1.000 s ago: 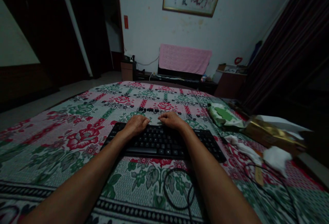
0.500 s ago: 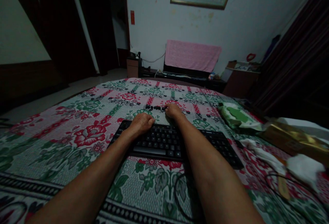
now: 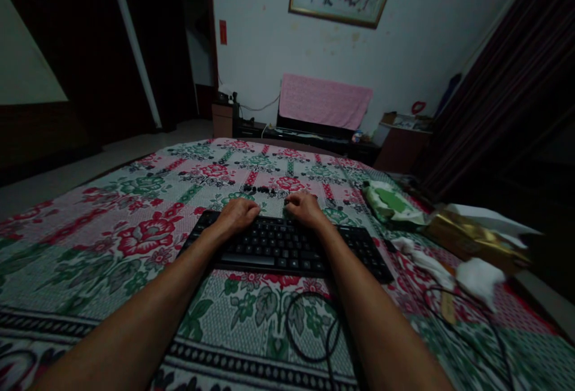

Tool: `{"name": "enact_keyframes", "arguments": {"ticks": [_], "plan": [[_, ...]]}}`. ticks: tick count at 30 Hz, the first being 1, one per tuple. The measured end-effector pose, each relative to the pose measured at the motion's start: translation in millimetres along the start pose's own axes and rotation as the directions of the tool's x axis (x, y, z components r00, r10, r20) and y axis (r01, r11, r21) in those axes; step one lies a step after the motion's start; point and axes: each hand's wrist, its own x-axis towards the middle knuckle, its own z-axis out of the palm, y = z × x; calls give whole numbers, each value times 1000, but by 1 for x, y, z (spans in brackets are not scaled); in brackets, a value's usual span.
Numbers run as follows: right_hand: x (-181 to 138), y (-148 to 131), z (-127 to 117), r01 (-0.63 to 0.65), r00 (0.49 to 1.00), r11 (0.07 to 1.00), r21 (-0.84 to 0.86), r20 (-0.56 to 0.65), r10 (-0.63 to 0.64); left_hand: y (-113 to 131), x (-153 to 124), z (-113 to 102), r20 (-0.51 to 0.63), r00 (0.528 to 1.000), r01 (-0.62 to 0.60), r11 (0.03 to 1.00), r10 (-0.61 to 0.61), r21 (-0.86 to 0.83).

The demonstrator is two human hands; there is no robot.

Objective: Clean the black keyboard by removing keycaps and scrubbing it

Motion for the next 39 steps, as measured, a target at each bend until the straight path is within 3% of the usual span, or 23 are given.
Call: {"name": "enact_keyframes", "arguments": {"ticks": [6, 13, 20, 24, 30, 39], "plan": [[-22, -11, 8, 77, 995, 973, 217, -83, -60, 3, 4, 5, -179, 980, -121, 974, 87, -190], [-29, -17, 7, 158, 987, 958, 241, -54, -149, 9, 3, 10, -209, 973, -164, 924, 94, -346], [-34, -25, 6, 281, 960, 946, 159, -38, -278, 12, 3, 13, -126, 988, -129, 900, 84, -415], [-34, -25, 9, 279, 960, 952, 128, -77, -271, 15, 2, 13, -110, 994, -64, 888, 16, -455], [-37, -38, 10, 214, 963, 973, 82, -186, -196, 19, 2, 12, -173, 982, -21, 882, -70, -471], [-40, -52, 8, 219, 943, 967, -128, -228, -244, 19, 3, 16, -222, 971, -28, 883, -87, -469]]}}
